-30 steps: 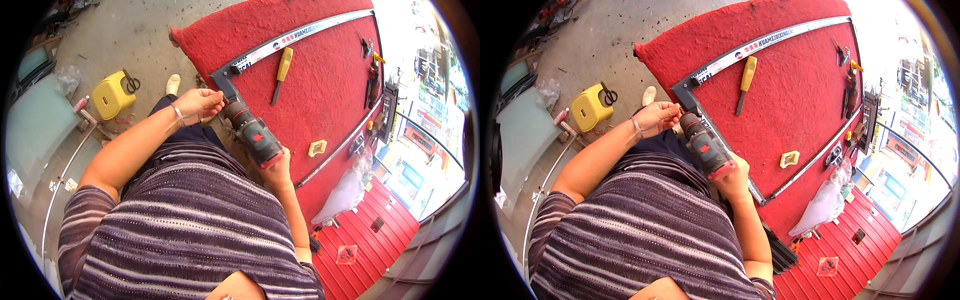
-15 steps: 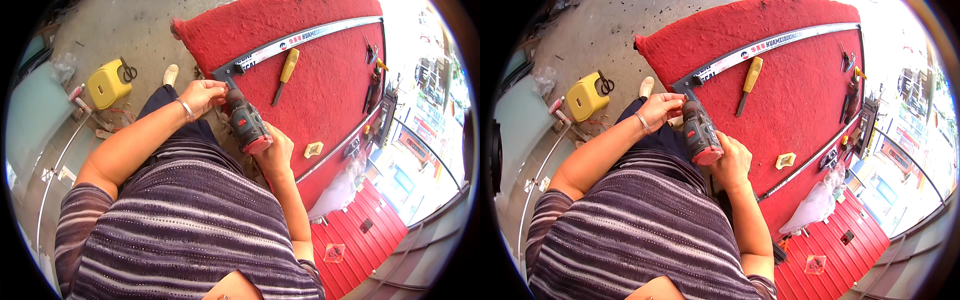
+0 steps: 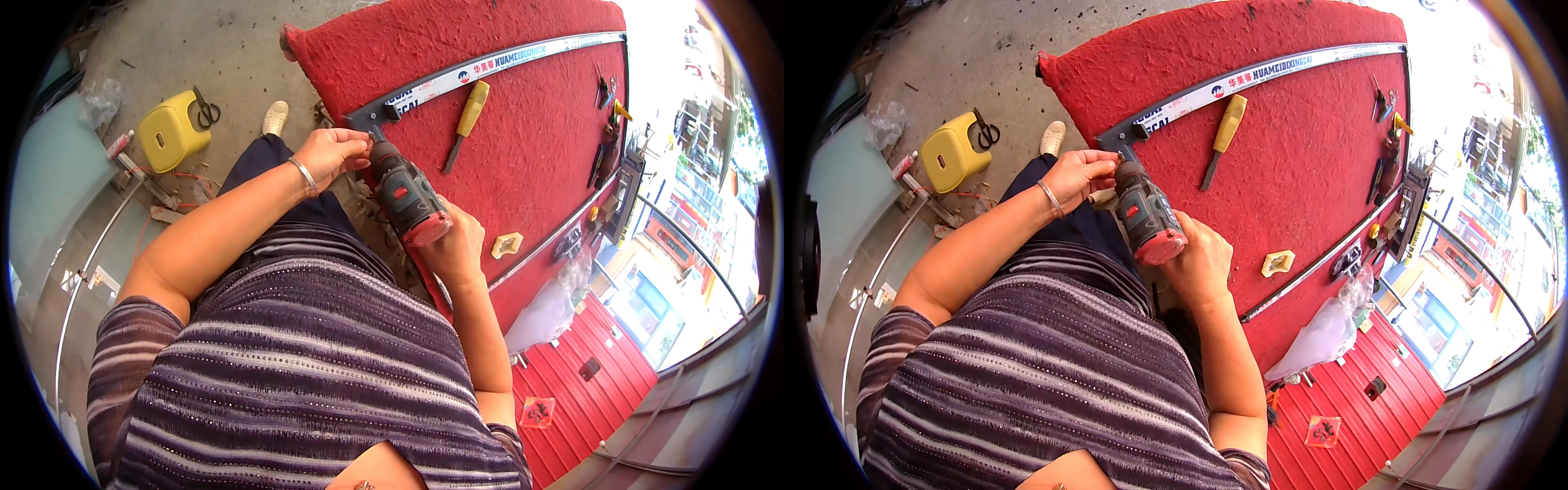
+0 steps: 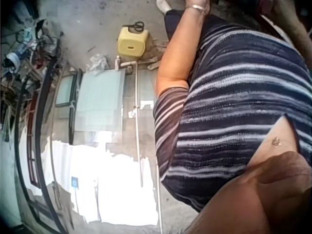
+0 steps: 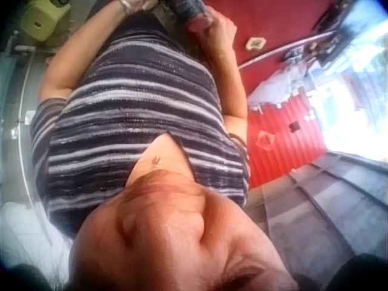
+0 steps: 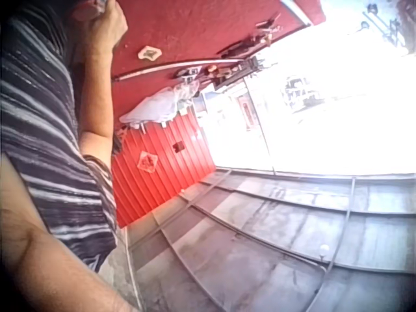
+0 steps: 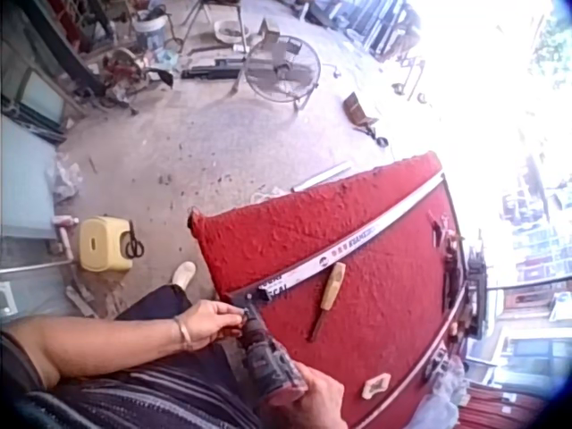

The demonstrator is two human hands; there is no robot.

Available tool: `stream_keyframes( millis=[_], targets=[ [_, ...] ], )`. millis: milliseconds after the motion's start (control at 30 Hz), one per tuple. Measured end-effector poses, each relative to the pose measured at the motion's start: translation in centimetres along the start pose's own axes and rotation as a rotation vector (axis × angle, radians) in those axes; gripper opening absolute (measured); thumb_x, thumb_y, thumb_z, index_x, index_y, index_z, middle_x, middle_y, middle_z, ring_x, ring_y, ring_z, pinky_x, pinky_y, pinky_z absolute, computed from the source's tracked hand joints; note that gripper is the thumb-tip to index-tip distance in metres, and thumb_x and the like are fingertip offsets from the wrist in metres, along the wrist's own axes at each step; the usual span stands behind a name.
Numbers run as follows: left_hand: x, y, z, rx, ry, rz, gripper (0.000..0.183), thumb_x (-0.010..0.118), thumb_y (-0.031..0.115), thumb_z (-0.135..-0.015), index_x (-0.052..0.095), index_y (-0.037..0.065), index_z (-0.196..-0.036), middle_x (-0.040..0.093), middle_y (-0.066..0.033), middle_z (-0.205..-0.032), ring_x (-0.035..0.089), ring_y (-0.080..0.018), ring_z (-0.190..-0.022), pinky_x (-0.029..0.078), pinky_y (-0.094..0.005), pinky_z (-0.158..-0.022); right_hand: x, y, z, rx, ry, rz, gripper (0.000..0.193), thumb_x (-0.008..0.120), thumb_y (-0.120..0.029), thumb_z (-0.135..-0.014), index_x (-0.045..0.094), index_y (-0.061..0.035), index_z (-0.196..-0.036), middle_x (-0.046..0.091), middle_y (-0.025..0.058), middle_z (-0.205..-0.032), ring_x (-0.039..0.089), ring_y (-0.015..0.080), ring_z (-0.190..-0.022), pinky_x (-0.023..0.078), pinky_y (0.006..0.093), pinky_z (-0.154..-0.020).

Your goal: The person assembles a metal frame by using a drill to drive screws into the corners, handling the metal frame pieces, screws, and a drill.

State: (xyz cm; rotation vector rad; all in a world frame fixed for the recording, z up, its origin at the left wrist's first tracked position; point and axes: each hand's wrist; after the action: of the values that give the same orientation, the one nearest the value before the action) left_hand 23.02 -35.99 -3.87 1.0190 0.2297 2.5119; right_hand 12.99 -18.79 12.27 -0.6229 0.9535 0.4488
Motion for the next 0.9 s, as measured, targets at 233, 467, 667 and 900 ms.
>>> stream_keyframes(
  millis=[233,467,667,900],
  targets=[
    [-0.1,0.0,-0.2,-0.008,0.003,-0.017,0.022,0.062,0.008,-0.094,0.062,-0.002,-0.114,0.067,-0.0082,-0.105,0.065,-0.0149,-0.091,0.056,-0.0280,-0.083,-0.7,-0.2,-0.5,-0.004,-0.045,0.011,0.025,0.067,-0.025,-0.077,0.067,-0.0107,-0.098,0.068,0.0120,-0.081,0.067,0.0346,-0.078,0.051,0.0445,-0.065],
    [0.1,0.2,-0.1,-0.008,0.008,-0.027,0.024,0.062,0.007,-0.094,0.060,-0.004,-0.115,0.066,-0.0090,-0.104,0.065,-0.0148,-0.091,0.057,-0.0279,-0.082,-1.7,-0.9,-1.0,0.040,-0.110,0.063,0.022,0.066,-0.030,-0.080,0.063,-0.0107,-0.090,0.067,0.0121,-0.079,0.066,0.0357,-0.078,0.050,0.0466,-0.065],
    [0.1,0.4,-0.1,-0.011,0.011,-0.048,0.025,0.061,0.007,-0.094,0.059,-0.005,-0.116,0.065,-0.0086,-0.103,0.065,-0.0146,-0.089,0.057,-0.0274,-0.082,-1.9,-1.1,-1.1,0.034,-0.134,0.103,0.023,0.066,-0.031,-0.080,0.062,-0.0103,-0.090,0.066,0.0121,-0.078,0.066,0.0355,-0.078,0.050,0.0468,-0.066],
    [-0.4,2.4,0.6,0.055,0.035,-0.490,0.017,0.064,0.009,-0.091,0.069,-0.001,-0.104,0.067,-0.0042,-0.092,0.064,-0.0106,-0.078,0.054,-0.0232,-0.071,-2.3,-1.7,-1.9,0.053,-0.172,0.142,0.025,0.067,-0.031,-0.079,0.062,-0.0102,-0.091,0.067,0.0136,-0.078,0.066,0.0378,-0.079,0.049,0.0492,-0.067]
  ],
)
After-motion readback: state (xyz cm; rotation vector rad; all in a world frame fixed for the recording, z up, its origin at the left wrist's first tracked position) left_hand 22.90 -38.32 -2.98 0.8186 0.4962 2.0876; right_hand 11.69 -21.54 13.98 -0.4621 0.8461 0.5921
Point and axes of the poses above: each hand's wrist, its own z-axis away from the middle knuckle, its own x-axis out of the palm, y = z × x
